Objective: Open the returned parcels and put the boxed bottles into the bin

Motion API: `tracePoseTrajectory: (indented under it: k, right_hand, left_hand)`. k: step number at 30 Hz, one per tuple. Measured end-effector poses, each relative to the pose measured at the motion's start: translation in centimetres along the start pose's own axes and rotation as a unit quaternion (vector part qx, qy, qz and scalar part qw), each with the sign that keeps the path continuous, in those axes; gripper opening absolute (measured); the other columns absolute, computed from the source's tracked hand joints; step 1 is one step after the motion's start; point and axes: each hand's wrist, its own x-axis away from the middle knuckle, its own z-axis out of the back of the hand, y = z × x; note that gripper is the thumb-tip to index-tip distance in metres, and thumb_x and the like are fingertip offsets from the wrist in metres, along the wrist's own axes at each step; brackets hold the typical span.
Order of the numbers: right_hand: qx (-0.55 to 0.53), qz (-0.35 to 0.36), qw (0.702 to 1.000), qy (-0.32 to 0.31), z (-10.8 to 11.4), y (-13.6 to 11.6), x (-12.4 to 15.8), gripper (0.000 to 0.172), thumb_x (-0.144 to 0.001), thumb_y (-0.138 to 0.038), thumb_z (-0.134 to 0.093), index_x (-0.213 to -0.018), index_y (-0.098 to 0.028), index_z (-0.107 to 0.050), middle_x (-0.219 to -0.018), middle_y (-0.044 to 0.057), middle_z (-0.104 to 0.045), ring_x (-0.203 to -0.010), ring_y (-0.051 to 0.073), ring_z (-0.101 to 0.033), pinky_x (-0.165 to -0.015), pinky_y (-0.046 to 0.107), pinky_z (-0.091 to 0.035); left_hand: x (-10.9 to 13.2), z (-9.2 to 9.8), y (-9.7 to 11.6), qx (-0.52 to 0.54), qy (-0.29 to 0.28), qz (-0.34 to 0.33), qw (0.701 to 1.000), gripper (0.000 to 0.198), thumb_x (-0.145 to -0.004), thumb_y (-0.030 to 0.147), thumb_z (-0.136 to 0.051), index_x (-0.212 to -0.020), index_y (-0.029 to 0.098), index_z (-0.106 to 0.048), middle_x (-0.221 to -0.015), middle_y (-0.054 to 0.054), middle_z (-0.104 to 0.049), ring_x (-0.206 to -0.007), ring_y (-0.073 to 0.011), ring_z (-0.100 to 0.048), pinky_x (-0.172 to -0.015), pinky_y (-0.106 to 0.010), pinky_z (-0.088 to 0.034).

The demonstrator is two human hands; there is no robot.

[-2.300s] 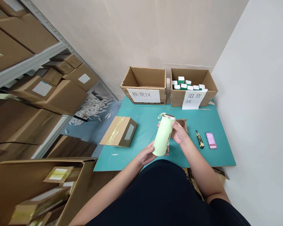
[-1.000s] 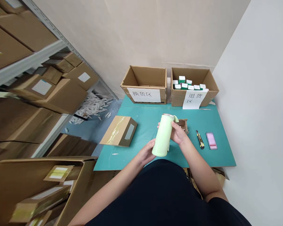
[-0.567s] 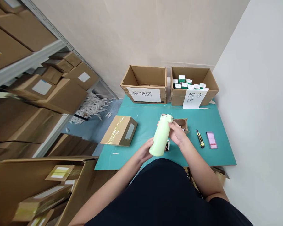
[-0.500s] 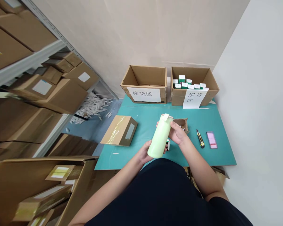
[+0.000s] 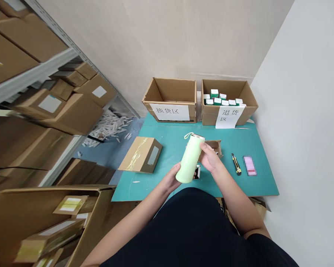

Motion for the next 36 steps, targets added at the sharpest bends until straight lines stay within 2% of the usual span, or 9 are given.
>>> tracePoseTrajectory:
  k: [4, 9, 11, 19, 23, 27, 31, 34, 36]
  right_hand:
    - [-0.007, -0.017, 0.999, -0.033, 0.2, 0.1, -0.1, 0.063, -0.075, -0.071, -0.069, -0.116, -0.023, -0.065, -0.113, 0.011, -0.075, -0.117, 0.033, -0.065, -0.097, 0.052, -0.055]
    - [0.022, 0.023, 0.999, 0.016, -0.1, 0.1, 0.0, 0.059, -0.074, -0.061, -0.077, -0.117, -0.023, -0.063, -0.113, 0.010, -0.074, -0.115, 0.033, -0.066, -0.096, 0.053, -0.055]
    - [0.037, 0.026, 0.999, 0.025, -0.2, 0.0, 0.0, 0.059, -0.074, -0.061, -0.077, -0.117, -0.023, -0.062, -0.112, 0.010, -0.074, -0.113, 0.033, -0.066, -0.095, 0.053, -0.055]
    - [0.050, 0.006, 0.998, -0.038, 0.1, -0.1, 0.2, 0.066, -0.071, -0.071, -0.074, -0.117, -0.024, -0.066, -0.116, 0.011, -0.073, -0.114, 0.033, -0.065, -0.096, 0.053, -0.054]
    - [0.055, 0.027, 0.998, -0.019, 0.1, 0.7, 0.2, 0.063, -0.068, -0.063, -0.081, -0.116, -0.024, -0.067, -0.117, 0.011, -0.072, -0.115, 0.033, -0.065, -0.097, 0.052, -0.053]
    - [0.121, 0.029, 0.992, -0.022, 0.5, 1.3, 0.4, 0.068, -0.066, -0.063, -0.083, -0.120, -0.025, -0.066, -0.123, 0.011, -0.070, -0.119, 0.033, -0.062, -0.101, 0.050, -0.050]
    - [0.288, 0.064, 0.956, 0.007, 0.8, 0.5, 1.6, 0.084, -0.069, -0.058, -0.083, -0.141, -0.027, -0.052, -0.139, 0.013, -0.058, -0.126, 0.031, -0.057, -0.106, 0.047, -0.047]
    - [0.444, 0.063, 0.894, 0.024, 0.2, -0.7, 3.2, 0.093, -0.074, -0.046, -0.082, -0.154, -0.033, -0.036, -0.149, 0.011, -0.049, -0.133, 0.030, -0.052, -0.107, 0.048, -0.046]
    - [0.535, 0.036, 0.843, 0.029, -0.4, -1.4, 4.1, 0.085, -0.076, -0.041, -0.079, -0.152, -0.035, -0.040, -0.149, 0.010, -0.049, -0.134, 0.031, -0.051, -0.108, 0.048, -0.045]
  left_hand:
    - [0.1, -0.2, -0.1, 0.032, -0.038, 0.036, 0.998, 0.078, -0.080, 0.074, -0.062, -0.126, 0.012, -0.065, -0.115, -0.019, -0.072, -0.092, -0.0312, -0.071, -0.083, -0.045, -0.054]
    - [-0.4, 0.5, -0.5, -0.105, 0.081, -0.065, 0.989, 0.076, -0.064, 0.058, -0.086, -0.124, 0.016, -0.064, -0.116, -0.013, -0.073, -0.100, -0.0303, -0.069, -0.085, -0.038, -0.054]
    - [-0.3, 0.6, -0.5, -0.111, 0.098, -0.078, 0.986, 0.076, -0.061, 0.055, -0.088, -0.123, 0.018, -0.064, -0.116, -0.012, -0.074, -0.098, -0.0294, -0.070, -0.082, -0.038, -0.055]
    - [0.3, 0.2, 0.0, -0.019, -0.030, 0.010, 0.999, 0.080, -0.066, 0.068, -0.079, -0.122, 0.012, -0.067, -0.108, -0.017, -0.074, -0.089, -0.0293, -0.072, -0.082, -0.041, -0.056]
    - [-0.1, 0.9, -0.5, -0.138, 0.030, -0.030, 0.990, 0.079, -0.060, 0.059, -0.087, -0.123, 0.017, -0.065, -0.116, -0.013, -0.073, -0.103, -0.0303, -0.069, -0.089, -0.040, -0.054]
    - [0.1, 1.4, -0.7, -0.275, 0.079, -0.077, 0.955, 0.081, -0.059, 0.052, -0.089, -0.128, 0.019, -0.059, -0.127, -0.012, -0.068, -0.116, -0.0306, -0.064, -0.100, -0.043, -0.050]
    - [0.8, 1.4, -0.4, -0.392, 0.117, -0.100, 0.907, 0.073, -0.066, 0.045, -0.085, -0.129, 0.019, -0.058, -0.124, -0.011, -0.069, -0.115, -0.0300, -0.064, -0.100, -0.044, -0.050]
    - [1.0, 1.4, -0.3, -0.486, 0.138, -0.118, 0.855, 0.069, -0.067, 0.041, -0.084, -0.128, 0.020, -0.060, -0.124, -0.010, -0.069, -0.115, -0.0309, -0.063, -0.100, -0.046, -0.050]
    - [0.9, 1.4, -0.3, -0.529, 0.128, -0.130, 0.828, 0.068, -0.066, 0.040, -0.085, -0.127, 0.022, -0.061, -0.125, -0.010, -0.068, -0.117, -0.0315, -0.061, -0.101, -0.047, -0.049]
